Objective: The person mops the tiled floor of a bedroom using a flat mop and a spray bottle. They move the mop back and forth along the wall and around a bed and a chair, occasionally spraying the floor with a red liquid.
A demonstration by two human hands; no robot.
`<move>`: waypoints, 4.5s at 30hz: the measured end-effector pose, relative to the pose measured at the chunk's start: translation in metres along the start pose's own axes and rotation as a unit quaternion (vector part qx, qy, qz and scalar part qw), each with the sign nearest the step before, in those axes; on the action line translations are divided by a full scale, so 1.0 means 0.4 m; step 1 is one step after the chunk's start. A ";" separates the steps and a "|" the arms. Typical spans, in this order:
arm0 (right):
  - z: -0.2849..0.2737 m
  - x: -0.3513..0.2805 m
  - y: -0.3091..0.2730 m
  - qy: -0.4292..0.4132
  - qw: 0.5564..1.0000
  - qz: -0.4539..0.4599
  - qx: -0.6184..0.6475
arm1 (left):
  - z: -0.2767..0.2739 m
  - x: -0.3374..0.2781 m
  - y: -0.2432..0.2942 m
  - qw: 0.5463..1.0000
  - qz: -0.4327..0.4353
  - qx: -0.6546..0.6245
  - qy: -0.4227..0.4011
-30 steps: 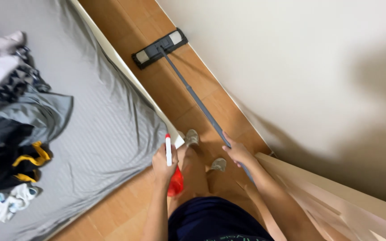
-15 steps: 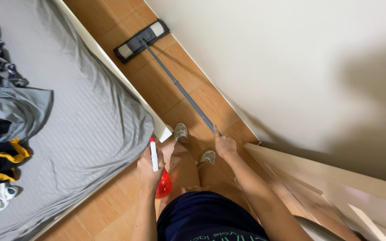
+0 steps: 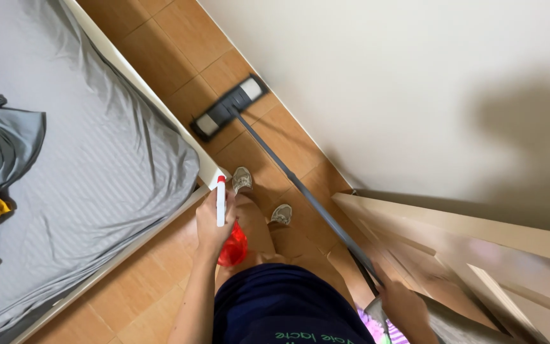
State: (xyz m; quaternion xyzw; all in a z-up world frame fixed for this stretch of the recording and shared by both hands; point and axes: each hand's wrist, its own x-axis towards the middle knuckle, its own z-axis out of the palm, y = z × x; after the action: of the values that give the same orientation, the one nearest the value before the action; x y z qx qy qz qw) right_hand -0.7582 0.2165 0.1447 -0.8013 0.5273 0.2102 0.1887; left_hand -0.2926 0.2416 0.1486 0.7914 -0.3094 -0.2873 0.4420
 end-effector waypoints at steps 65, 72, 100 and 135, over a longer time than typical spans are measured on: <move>-0.277 1.435 -0.731 -0.004 0.998 -0.063 -0.017 | -0.141 0.697 -0.294 0.984 -0.091 0.089 0.122; -0.102 0.841 -0.361 -0.008 0.998 0.052 0.037 | 0.051 0.439 -0.240 0.995 -0.050 0.091 0.007; 0.104 0.818 -0.628 0.004 0.995 0.019 -0.098 | -0.279 0.128 -0.366 0.983 0.032 0.154 -0.096; 0.917 -0.611 -0.904 -0.117 0.697 0.516 0.484 | -0.116 0.066 -0.425 0.863 0.096 0.366 -0.335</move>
State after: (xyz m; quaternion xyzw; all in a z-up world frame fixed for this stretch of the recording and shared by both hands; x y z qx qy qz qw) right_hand -0.5615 0.7308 -0.0035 -0.1703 0.8608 0.0822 0.4724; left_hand -0.2018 0.3174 0.0154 0.7187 -0.5964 -0.3571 0.0153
